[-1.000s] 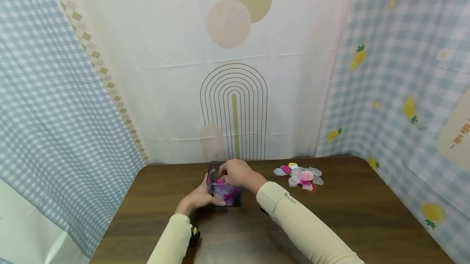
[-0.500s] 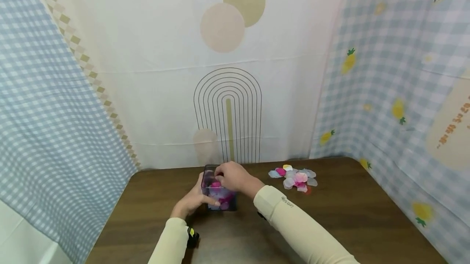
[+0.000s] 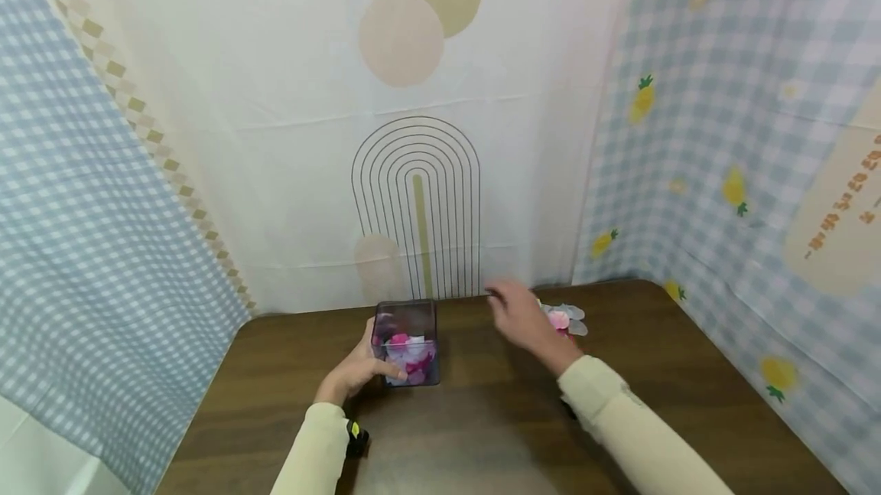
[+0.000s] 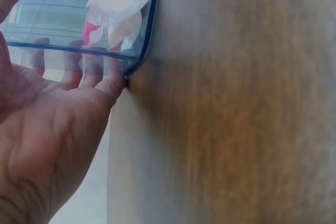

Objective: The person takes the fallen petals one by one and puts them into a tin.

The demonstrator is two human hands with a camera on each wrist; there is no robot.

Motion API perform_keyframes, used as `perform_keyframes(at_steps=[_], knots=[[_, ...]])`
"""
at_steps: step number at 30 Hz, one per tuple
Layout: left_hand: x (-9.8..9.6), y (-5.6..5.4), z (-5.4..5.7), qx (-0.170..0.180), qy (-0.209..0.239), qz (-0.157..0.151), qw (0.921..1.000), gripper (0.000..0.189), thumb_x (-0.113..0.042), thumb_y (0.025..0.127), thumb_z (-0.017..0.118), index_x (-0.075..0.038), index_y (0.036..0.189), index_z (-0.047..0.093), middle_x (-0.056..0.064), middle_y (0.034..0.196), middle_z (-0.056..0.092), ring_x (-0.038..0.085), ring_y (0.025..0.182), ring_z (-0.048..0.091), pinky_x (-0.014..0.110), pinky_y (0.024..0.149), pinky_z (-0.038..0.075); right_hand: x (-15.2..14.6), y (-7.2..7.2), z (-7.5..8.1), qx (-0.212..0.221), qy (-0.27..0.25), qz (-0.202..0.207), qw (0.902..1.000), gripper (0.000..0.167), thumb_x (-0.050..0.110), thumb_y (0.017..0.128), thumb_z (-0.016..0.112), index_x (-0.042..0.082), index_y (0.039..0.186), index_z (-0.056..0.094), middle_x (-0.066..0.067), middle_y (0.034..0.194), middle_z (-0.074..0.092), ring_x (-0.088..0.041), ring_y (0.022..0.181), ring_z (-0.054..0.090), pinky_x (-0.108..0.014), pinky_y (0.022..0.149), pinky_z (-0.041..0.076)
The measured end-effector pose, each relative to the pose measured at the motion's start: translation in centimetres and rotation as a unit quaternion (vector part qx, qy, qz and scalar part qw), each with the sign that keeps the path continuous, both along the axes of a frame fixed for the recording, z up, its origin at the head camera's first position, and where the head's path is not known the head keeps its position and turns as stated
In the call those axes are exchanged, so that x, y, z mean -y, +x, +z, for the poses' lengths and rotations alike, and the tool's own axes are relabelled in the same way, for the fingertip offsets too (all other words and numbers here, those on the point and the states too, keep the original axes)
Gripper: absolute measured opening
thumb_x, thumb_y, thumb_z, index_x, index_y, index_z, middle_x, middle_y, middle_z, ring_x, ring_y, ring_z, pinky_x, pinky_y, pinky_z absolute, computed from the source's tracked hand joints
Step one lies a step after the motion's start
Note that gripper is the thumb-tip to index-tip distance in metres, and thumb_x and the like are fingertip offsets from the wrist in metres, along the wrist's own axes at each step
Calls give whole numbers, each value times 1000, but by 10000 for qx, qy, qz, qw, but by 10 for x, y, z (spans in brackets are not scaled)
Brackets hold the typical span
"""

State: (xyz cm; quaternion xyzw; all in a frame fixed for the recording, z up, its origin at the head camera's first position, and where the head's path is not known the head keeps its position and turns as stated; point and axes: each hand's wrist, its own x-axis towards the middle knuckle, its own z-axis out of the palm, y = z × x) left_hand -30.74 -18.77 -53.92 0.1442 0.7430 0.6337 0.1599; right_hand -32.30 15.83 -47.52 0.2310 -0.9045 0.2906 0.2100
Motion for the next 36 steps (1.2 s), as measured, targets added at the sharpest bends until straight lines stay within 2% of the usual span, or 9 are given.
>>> perform_keyframes(at_steps=[4, 6, 9, 14, 18, 21, 23, 30, 36], knots=[[0, 2, 2, 20, -78, -2, 10000, 123, 1, 72, 91, -18, 161, 8, 22, 157, 43, 32, 136, 54, 56, 124, 40, -63, -3, -13, 671, 351, -657, 9950, 23, 5, 99, 64, 0, 120, 73, -16, 115, 73, -34, 106, 70, -54, 93, 57], [0, 3, 2, -20, -78, 6, 10000, 123, 0, 72, 91, -18, 161, 8, 23, 157, 44, 33, 137, 53, 59, 124, 39, -83, -3, -19, 975, 556, -676, 9914, 23, 4, 97, 66, -1, 118, 74, -15, 112, 73, -31, 100, 70, -51, 89, 58], [0, 4, 3, 1, -65, 69, 10000, 123, 1, 71, 91, -19, 161, 10, 22, 156, 44, 34, 138, 53, 60, 125, 38, -97, -2, -26, 1278, 830, -406, 9875, 22, 6, 95, 69, -2, 115, 75, -14, 107, 73, -26, 92, 69, -47, 83, 59], [1, 3, 3, 48, -60, 126, 9999, 123, 2, 70, 91, -19, 161, 11, 21, 156, 45, 33, 138, 53, 59, 125, 37, -94, -2, -37, 1408, 1220, 28, 9825, 18, 8, 94, 73, -2, 109, 77, -12, 103, 76, -25, 95, 71, -49, 88, 60], [1, 3, 3, 59, -20, 96, 9999, 121, 3, 71, 90, -20, 161, 12, 20, 157, 45, 32, 137, 54, 57, 124, 38, -86, -7, -46, 1399, 1446, 202, 9793, 8, 13, 96, 72, 6, 93, 74, -4, 85, 72, -19, 81, 64, -44, 76, 56], [0, 3, 1, 67, -15, 38, 10000, 121, 3, 71, 90, -21, 161, 13, 20, 157, 45, 31, 137, 54, 55, 124, 38, -79, -10, -49, 1540, 1622, 143, 9746, 19, 13, 98, 68, 11, 79, 65, -3, 74, 60, -17, 71, 52, -40, 67, 49], [0, 2, 1, 9, -71, -38, 10000, 120, 1, 72, 90, -19, 161, 12, 21, 157, 45, 32, 137, 54, 55, 124, 38, -75, -12, -51, 1622, 1712, 10, 9718, 24, 11, 99, 67, 12, 75, 63, -2, 72, 59, -16, 70, 51, -39, 67, 49], [2, -2, -1, -113, -244, -119, 9996, 119, -1, 71, 91, -16, 161, 13, 22, 157, 45, 34, 137, 54, 60, 125, 34, -65, -17, -50, 1583, 2260, -334, 9606, 24, 1, 92, 71, 10, 72, 63, 0, 67, 62, -15, 66, 53, -38, 67, 52], [4, -2, 1, -65, -339, -36, 9994, 121, -4, 70, 92, -19, 161, 13, 20, 159, 43, 36, 142, 49, 65, 128, 26, -63, -21, -51, 1655, 2324, -362, 9577, 23, -4, 87, 70, 11, 73, 60, 0, 68, 59, -16, 68, 51, -38, 68, 51]])
